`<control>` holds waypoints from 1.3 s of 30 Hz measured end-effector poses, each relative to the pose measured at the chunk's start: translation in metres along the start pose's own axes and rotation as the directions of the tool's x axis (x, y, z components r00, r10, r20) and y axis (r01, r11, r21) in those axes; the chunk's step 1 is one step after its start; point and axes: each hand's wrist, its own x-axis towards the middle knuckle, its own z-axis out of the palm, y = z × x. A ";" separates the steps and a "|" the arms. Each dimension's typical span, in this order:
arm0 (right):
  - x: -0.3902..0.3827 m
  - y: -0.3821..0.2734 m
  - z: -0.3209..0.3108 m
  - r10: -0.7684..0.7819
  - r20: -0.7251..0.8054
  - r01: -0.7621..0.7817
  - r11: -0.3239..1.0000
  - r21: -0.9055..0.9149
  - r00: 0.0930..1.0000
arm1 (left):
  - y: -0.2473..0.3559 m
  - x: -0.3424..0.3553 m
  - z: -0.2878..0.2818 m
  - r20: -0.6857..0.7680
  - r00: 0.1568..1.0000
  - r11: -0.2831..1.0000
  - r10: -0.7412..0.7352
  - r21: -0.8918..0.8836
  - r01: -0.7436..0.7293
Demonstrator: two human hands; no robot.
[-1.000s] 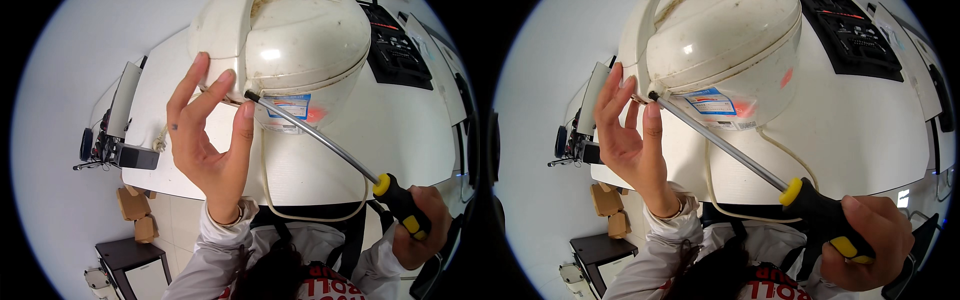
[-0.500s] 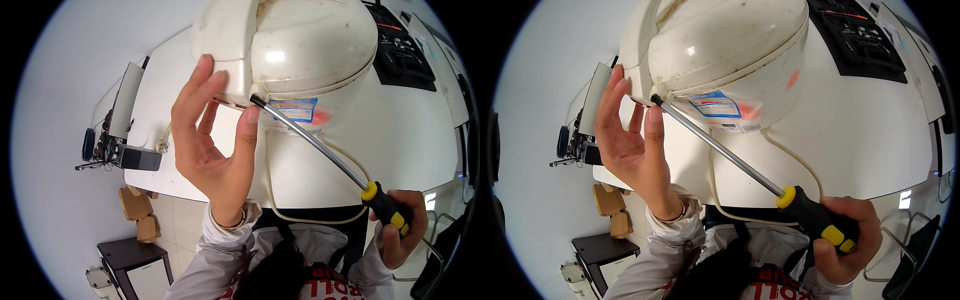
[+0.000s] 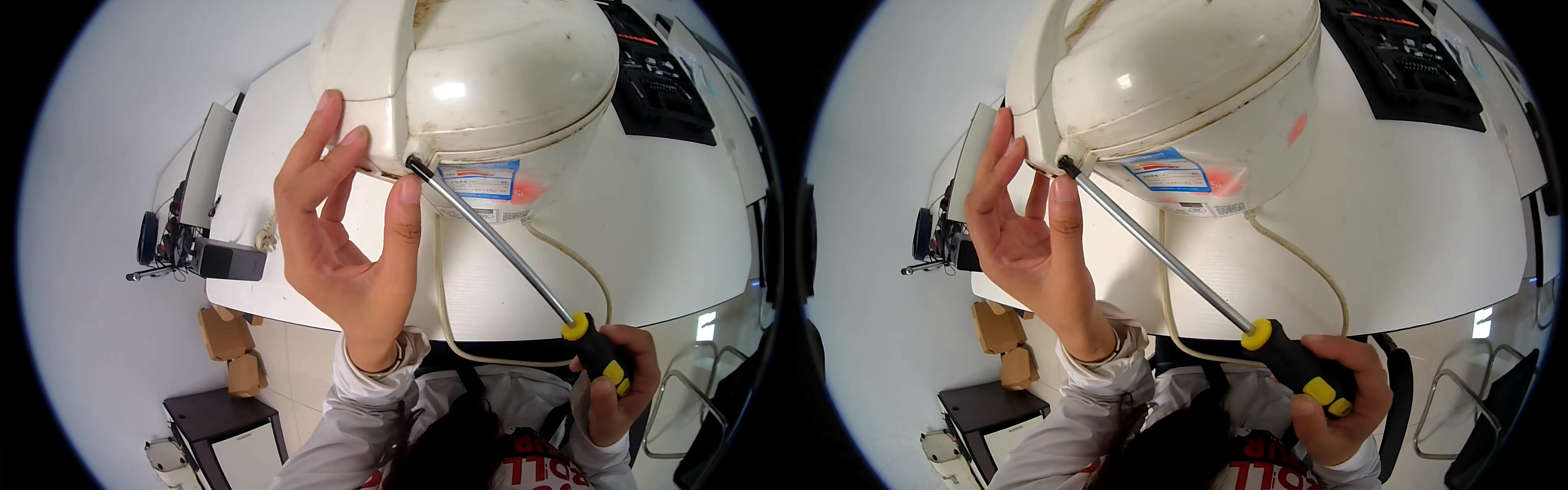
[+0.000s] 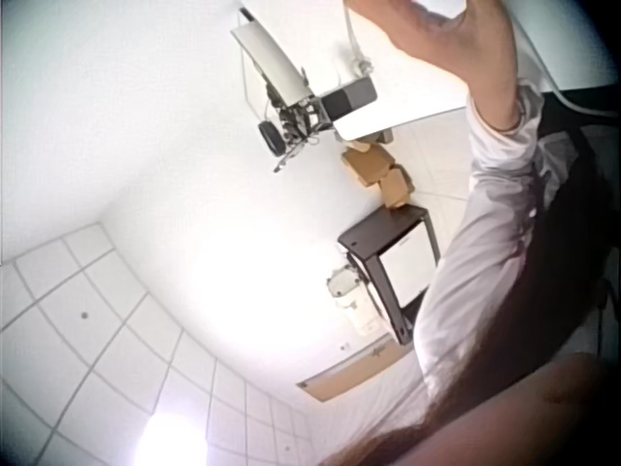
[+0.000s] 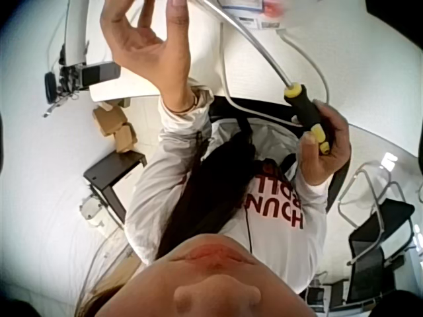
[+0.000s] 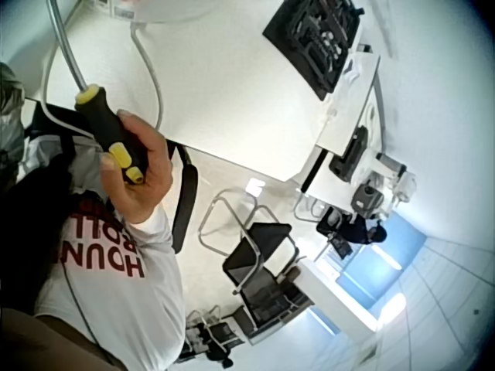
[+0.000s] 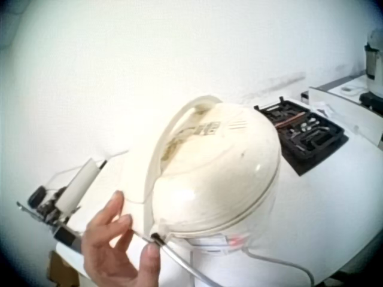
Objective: The person uses a screwdriver to loosen and remove screws from the side of a white rice cooker. They rotate the appliance to access different screw locations and continue unscrewing throughout the clip.
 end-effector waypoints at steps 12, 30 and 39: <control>-0.009 0.019 0.010 0.059 0.200 -0.096 0.979 0.179 0.978 | 0.000 0.000 0.001 -0.003 1.000 0.999 0.016 0.041 -0.016; -0.011 0.019 -0.004 0.018 0.099 -0.023 0.998 0.053 0.995 | 0.002 -0.004 0.003 -0.138 0.977 0.986 -0.163 -0.046 0.158; -0.010 0.014 0.004 0.024 -0.052 -0.009 0.963 0.269 0.998 | 0.001 0.009 0.001 -0.043 0.971 0.969 -0.237 0.063 0.239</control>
